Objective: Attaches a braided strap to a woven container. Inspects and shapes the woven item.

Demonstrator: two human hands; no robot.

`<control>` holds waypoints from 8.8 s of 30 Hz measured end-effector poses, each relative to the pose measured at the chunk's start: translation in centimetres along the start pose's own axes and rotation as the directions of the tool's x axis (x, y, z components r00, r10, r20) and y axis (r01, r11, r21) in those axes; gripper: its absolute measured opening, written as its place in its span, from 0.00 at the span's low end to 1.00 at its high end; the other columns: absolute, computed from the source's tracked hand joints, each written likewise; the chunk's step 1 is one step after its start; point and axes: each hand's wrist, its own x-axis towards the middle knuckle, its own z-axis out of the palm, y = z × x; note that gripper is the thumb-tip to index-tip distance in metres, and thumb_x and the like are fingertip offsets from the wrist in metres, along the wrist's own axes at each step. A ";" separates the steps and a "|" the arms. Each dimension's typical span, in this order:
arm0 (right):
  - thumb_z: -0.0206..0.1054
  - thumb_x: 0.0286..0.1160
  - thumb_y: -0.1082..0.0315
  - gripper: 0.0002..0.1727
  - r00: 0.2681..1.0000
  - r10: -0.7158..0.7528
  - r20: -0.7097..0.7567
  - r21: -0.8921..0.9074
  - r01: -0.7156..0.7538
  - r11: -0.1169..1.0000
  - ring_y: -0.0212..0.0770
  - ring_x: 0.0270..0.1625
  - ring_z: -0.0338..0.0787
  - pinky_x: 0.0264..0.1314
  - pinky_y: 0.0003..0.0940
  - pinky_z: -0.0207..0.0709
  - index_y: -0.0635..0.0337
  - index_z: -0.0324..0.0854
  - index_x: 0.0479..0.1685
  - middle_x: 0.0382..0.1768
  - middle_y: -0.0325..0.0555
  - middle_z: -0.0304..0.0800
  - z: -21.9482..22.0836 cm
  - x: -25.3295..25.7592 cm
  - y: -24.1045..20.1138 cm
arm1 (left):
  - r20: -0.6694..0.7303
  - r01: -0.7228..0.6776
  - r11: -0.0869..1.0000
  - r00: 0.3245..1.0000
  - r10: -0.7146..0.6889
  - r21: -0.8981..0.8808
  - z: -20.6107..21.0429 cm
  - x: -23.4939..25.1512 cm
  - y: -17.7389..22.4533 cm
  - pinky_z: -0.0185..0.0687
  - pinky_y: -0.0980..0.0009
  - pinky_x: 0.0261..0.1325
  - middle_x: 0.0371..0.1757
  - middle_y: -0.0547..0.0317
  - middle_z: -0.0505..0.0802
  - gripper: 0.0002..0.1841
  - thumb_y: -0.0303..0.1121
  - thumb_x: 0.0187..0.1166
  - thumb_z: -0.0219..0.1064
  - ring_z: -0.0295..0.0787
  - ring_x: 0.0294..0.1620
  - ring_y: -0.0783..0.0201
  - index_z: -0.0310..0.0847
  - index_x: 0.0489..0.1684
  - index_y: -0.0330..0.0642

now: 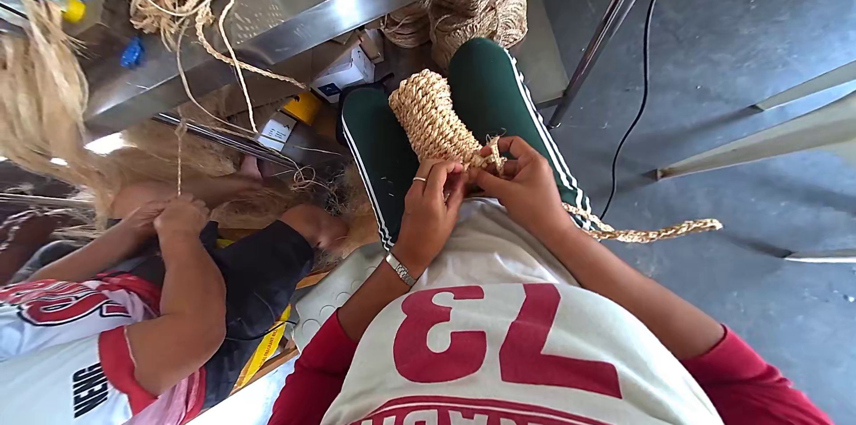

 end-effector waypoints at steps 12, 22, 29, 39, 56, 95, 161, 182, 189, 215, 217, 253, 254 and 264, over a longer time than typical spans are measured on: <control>0.78 0.70 0.67 0.21 1.000 -0.020 -0.006 -0.039 0.020 0.999 0.32 0.24 0.90 0.31 0.29 0.87 0.56 0.76 0.60 0.28 0.41 0.92 0.7 -0.2 0.1 | 0.206 0.075 0.978 0.972 -0.115 0.193 -1.6 1.8 0.6 0.88 0.64 0.43 0.45 0.48 0.86 0.08 0.29 0.73 0.73 0.87 0.39 0.58 0.81 0.41 0.36; 0.77 0.71 0.65 0.21 1.000 -0.022 0.000 -0.048 0.022 0.999 0.29 0.28 0.91 0.36 0.28 0.87 0.57 0.76 0.59 0.29 0.39 0.92 0.4 0.8 0.3 | 0.291 0.150 0.988 0.945 -0.152 0.028 -2.8 2.8 -0.1 0.88 0.67 0.44 0.49 0.51 0.87 0.07 0.25 0.75 0.70 0.87 0.41 0.63 0.80 0.46 0.40; 0.60 0.89 0.51 0.21 0.981 -0.145 0.128 -0.145 0.163 0.976 0.29 0.31 0.85 0.35 0.29 0.81 0.58 0.77 0.67 0.39 0.41 0.90 -2.3 -0.5 0.4 | 0.420 0.302 0.944 0.880 -0.221 -0.136 -3.3 4.9 -1.1 0.87 0.73 0.43 0.40 0.56 0.90 0.06 0.30 0.78 0.67 0.89 0.37 0.70 0.84 0.45 0.38; 0.60 0.89 0.58 0.15 0.984 -0.133 0.122 -0.268 0.161 0.950 0.26 0.22 0.85 0.26 0.26 0.81 0.57 0.89 0.43 0.24 0.34 0.90 -2.3 -0.9 -1.0 | 0.464 0.318 0.934 0.860 -0.211 -0.165 -2.3 6.2 -1.4 0.88 0.72 0.45 0.40 0.56 0.91 0.07 0.31 0.79 0.68 0.89 0.38 0.70 0.85 0.45 0.37; 0.67 0.81 0.59 0.17 0.976 0.138 0.168 -0.379 -0.065 0.923 0.29 0.20 0.80 0.28 0.36 0.76 0.55 0.91 0.23 0.18 0.36 0.86 -1.5 2.6 -1.3 | 0.283 0.103 0.995 0.954 -0.094 -0.016 -1.1 3.8 0.0 0.88 0.66 0.43 0.48 0.48 0.88 0.06 0.26 0.75 0.72 0.89 0.38 0.62 0.83 0.44 0.35; 0.71 0.67 0.74 0.06 0.808 -0.587 0.047 -0.585 0.499 0.640 0.55 0.36 0.93 0.40 0.50 0.87 0.69 0.91 0.36 0.33 0.58 0.91 0.1 0.3 -1.5 | 0.106 0.106 0.989 0.990 -0.094 -0.108 -0.8 3.6 1.2 0.87 0.61 0.50 0.46 0.40 0.89 0.10 0.29 0.77 0.69 0.90 0.44 0.52 0.85 0.45 0.29; 0.76 0.70 0.70 0.05 0.906 -0.394 -0.155 -0.313 0.334 0.889 0.31 0.40 0.91 0.44 0.23 0.88 0.62 0.93 0.40 0.39 0.47 0.90 -1.1 0.6 0.9 | 0.365 -0.199 0.916 0.871 0.328 -0.347 -0.5 7.8 -4.7 0.76 0.62 0.76 0.57 0.49 0.90 0.09 0.26 0.75 0.74 0.83 0.67 0.56 0.90 0.49 0.35; 0.74 0.70 0.71 0.16 0.943 -0.309 -0.126 -0.321 0.256 0.912 0.38 0.38 0.91 0.42 0.32 0.88 0.64 0.84 0.55 0.42 0.52 0.89 -0.3 1.5 1.5 | 0.382 -0.247 0.943 0.868 0.317 -0.223 -0.4 7.8 -4.4 0.75 0.62 0.75 0.56 0.47 0.91 0.06 0.24 0.76 0.70 0.83 0.66 0.53 0.91 0.45 0.35; 0.75 0.72 0.70 0.16 0.962 -0.248 -0.113 -0.190 0.224 0.956 0.35 0.37 0.91 0.42 0.30 0.90 0.63 0.85 0.57 0.49 0.52 0.86 -0.8 1.6 2.3 | 0.397 -0.380 0.924 0.843 0.364 -0.039 -0.5 7.8 -3.1 0.77 0.61 0.74 0.54 0.47 0.91 0.06 0.27 0.76 0.69 0.85 0.64 0.51 0.90 0.44 0.36; 0.67 0.83 0.59 0.13 0.983 -0.170 0.076 -0.310 0.185 0.933 0.28 0.25 0.88 0.29 0.27 0.85 0.59 0.89 0.41 0.25 0.38 0.91 -1.3 -0.3 0.4 | 0.295 -0.228 0.973 0.928 0.229 -0.037 -2.0 8.0 -3.4 0.87 0.69 0.56 0.57 0.45 0.88 0.14 0.24 0.79 0.62 0.89 0.52 0.60 0.84 0.59 0.35; 0.67 0.83 0.59 0.13 0.982 -0.181 0.058 -0.320 0.190 0.928 0.28 0.26 0.89 0.31 0.28 0.86 0.59 0.90 0.42 0.27 0.38 0.91 -1.3 -0.5 0.4 | 0.368 -0.259 0.964 0.893 0.259 -0.051 -2.4 7.7 -3.4 0.79 0.63 0.70 0.63 0.49 0.88 0.21 0.25 0.79 0.63 0.84 0.65 0.56 0.85 0.71 0.43; 0.61 0.84 0.72 0.16 0.822 -0.548 0.151 -0.407 0.557 0.724 0.41 0.45 0.90 0.50 0.31 0.86 0.63 0.89 0.64 0.47 0.54 0.90 -0.7 -0.8 2.2 | 0.421 -0.142 0.989 0.899 0.117 0.030 -3.1 6.1 -2.1 0.82 0.65 0.63 0.51 0.53 0.88 0.09 0.27 0.84 0.62 0.85 0.58 0.60 0.90 0.48 0.42; 0.61 0.84 0.72 0.16 0.821 -0.545 0.169 -0.407 0.562 0.720 0.42 0.45 0.91 0.50 0.32 0.86 0.63 0.89 0.63 0.47 0.54 0.90 -0.7 -0.9 2.3 | 0.426 -0.140 0.990 0.898 0.112 0.035 -3.1 6.1 -2.1 0.83 0.65 0.62 0.51 0.54 0.88 0.09 0.26 0.84 0.62 0.85 0.58 0.60 0.90 0.48 0.43; 0.63 0.82 0.72 0.14 0.810 -0.567 0.148 -0.392 0.574 0.718 0.43 0.49 0.94 0.55 0.33 0.87 0.63 0.91 0.59 0.47 0.53 0.94 -0.1 -1.4 2.5 | 0.452 -0.114 0.993 0.888 0.090 0.026 -4.5 4.8 -1.0 0.83 0.68 0.60 0.55 0.52 0.85 0.08 0.24 0.81 0.64 0.84 0.56 0.62 0.88 0.50 0.40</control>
